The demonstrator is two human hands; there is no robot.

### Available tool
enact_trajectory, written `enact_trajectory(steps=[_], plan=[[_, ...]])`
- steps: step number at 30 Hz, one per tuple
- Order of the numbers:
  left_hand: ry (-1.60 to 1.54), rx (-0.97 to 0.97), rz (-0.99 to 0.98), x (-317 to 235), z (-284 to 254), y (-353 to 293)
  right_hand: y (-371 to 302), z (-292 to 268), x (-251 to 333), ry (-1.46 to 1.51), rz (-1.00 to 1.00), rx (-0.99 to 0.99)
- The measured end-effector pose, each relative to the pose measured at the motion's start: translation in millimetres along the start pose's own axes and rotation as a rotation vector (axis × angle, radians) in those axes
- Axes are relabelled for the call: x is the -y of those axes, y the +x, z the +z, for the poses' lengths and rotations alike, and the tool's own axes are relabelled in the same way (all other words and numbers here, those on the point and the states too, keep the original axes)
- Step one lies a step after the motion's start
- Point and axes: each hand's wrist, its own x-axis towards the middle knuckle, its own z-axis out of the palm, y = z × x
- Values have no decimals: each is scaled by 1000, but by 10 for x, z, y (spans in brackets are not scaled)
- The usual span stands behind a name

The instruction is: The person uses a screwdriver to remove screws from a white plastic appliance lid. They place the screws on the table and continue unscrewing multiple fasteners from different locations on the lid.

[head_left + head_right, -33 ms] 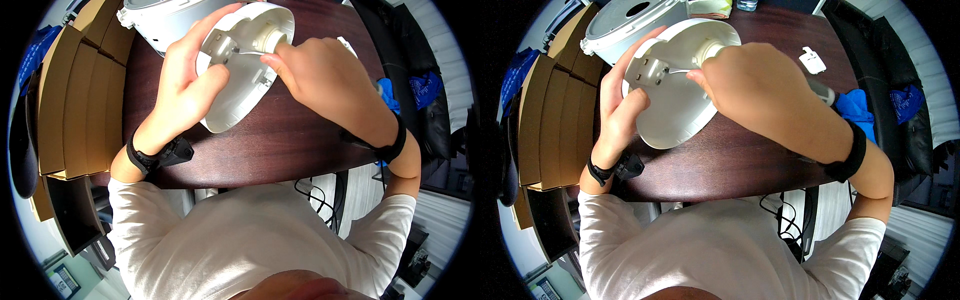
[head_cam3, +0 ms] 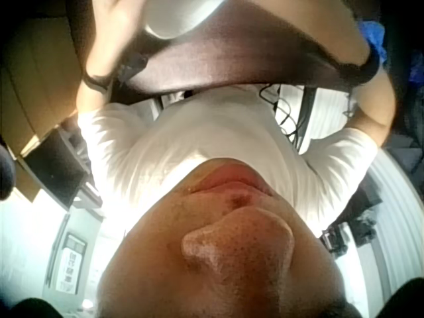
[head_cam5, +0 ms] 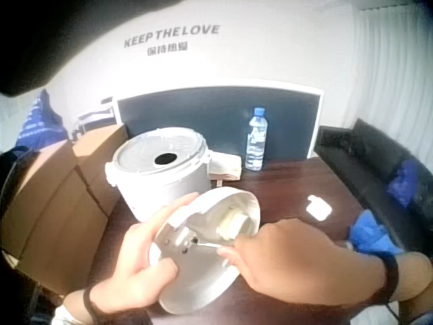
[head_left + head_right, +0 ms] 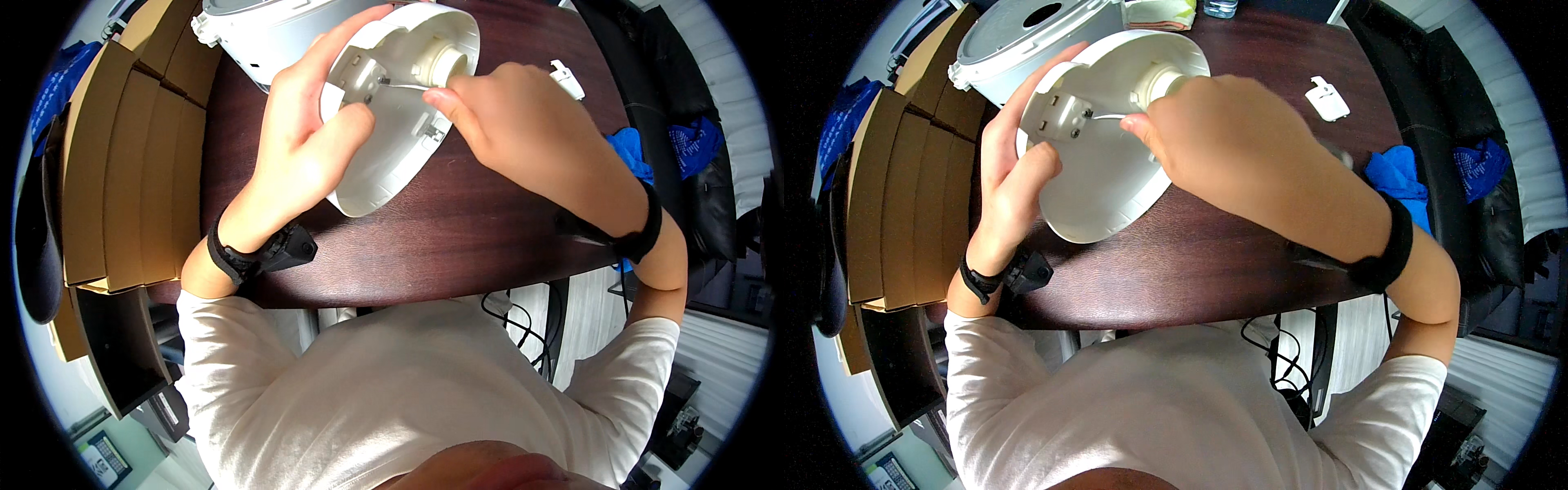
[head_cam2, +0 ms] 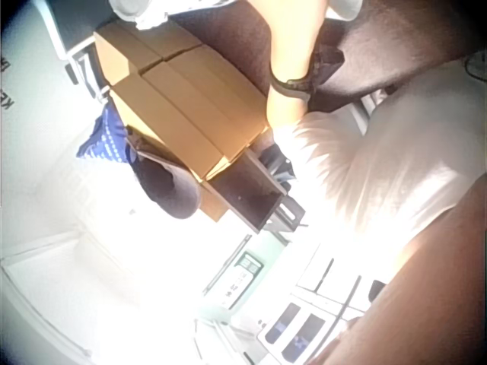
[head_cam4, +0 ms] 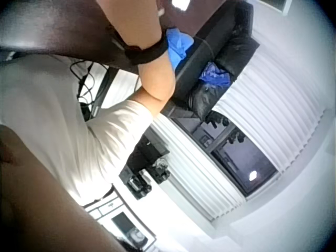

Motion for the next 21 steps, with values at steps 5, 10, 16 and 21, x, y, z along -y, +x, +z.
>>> enact_trajectory(steps=[5,10,16,21], plan=[[84,11,10,8,-31,16,60,-21,-80,1375,691,736],[101,19,61,15,-20,31,-79,210,-86,817,399,282],[82,19,11,1,-51,36,-78,72,-68,91,109,-3],[82,10,31,-9,-23,32,-45,101,-52,-42,9,-54]])
